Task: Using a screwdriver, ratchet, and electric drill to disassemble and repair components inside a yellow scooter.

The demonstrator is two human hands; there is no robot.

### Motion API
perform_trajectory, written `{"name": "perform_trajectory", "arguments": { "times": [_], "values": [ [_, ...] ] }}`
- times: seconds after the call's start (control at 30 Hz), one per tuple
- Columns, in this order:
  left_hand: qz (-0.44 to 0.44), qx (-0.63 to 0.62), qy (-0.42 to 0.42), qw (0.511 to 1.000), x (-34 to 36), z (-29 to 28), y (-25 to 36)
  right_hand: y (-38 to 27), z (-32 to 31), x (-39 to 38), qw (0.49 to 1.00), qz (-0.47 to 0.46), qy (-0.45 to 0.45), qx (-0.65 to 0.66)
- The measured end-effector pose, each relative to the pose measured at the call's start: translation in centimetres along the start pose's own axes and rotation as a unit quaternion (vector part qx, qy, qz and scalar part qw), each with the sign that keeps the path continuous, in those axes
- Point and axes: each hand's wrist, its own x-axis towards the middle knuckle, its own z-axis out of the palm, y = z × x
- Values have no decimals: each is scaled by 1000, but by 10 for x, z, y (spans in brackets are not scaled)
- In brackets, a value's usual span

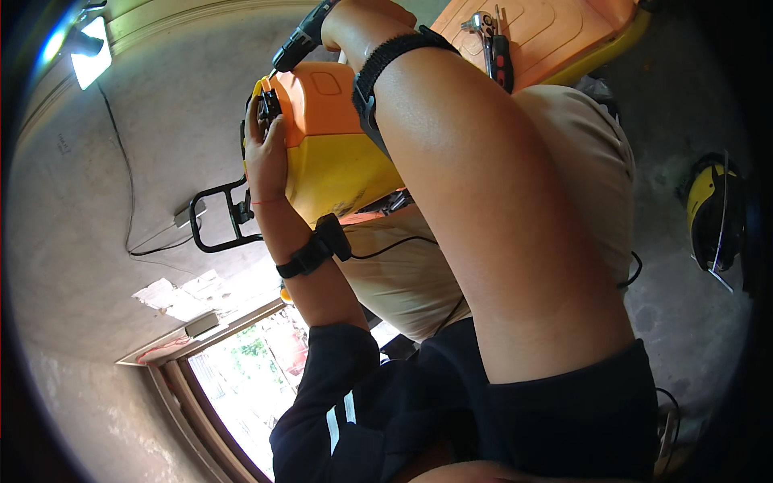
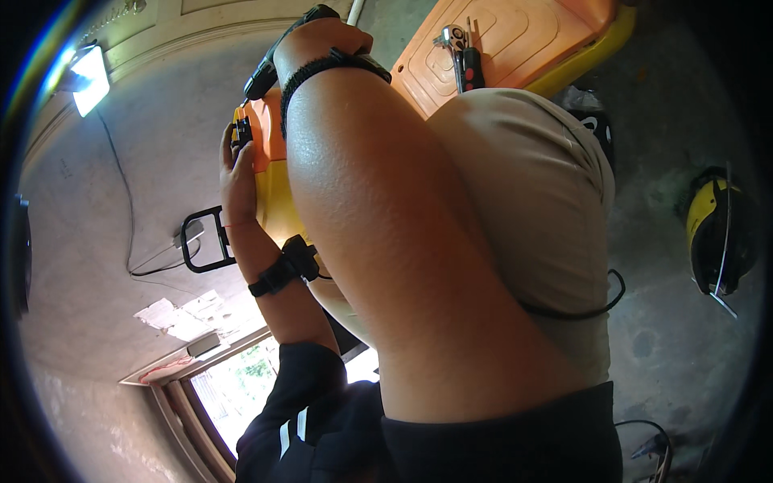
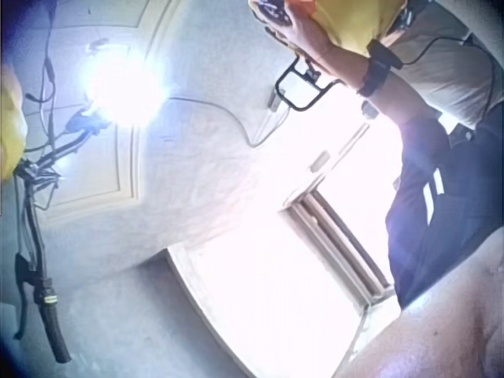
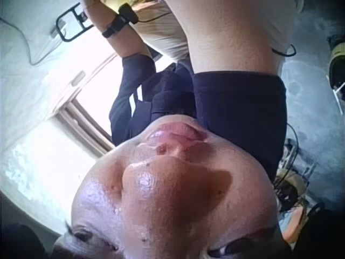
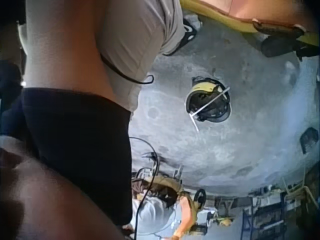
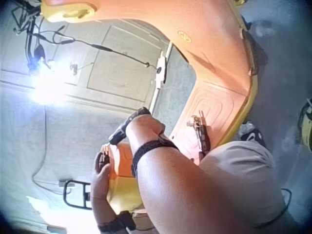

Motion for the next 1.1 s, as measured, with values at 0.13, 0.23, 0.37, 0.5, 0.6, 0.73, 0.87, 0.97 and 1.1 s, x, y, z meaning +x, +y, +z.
{"name": "perform_trajectory", "arguments": {
  "times": [0.13, 0.23, 0.37, 0.5, 0.6, 0.73, 0.87, 0.97, 1.1],
  "values": [
    [26, 2, 5, 1000, 3, 0, -3, 8, 2, 13, 996, -51, 43, -52],
    [39, 11, 21, 999, 3, -1, -5, 27, -2, 24, 984, -108, 87, -115],
    [27, 62, 37, 997, 0, -5, -7, 80, -24, 34, 969, -115, 138, -172],
    [78, 69, 64, 993, 1, -6, -13, 144, -65, 39, 976, -4, 165, -144],
    [72, 60, 73, 993, 5, -7, -21, 180, -88, 32, 967, 32, 217, -131],
    [130, 77, 121, 981, 12, -6, -32, 206, -86, 12, 967, 85, 240, 20],
    [126, 107, 110, 980, 10, -6, -31, 228, -62, -10, 955, 95, 274, -56],
    [191, 7, 184, 964, 2, 0, -23, 227, -39, -10, 940, 136, 275, -147],
    [151, 6, 138, 979, -5, -4, -19, 211, -12, -15, 892, 229, 375, 109]
  ]
}}
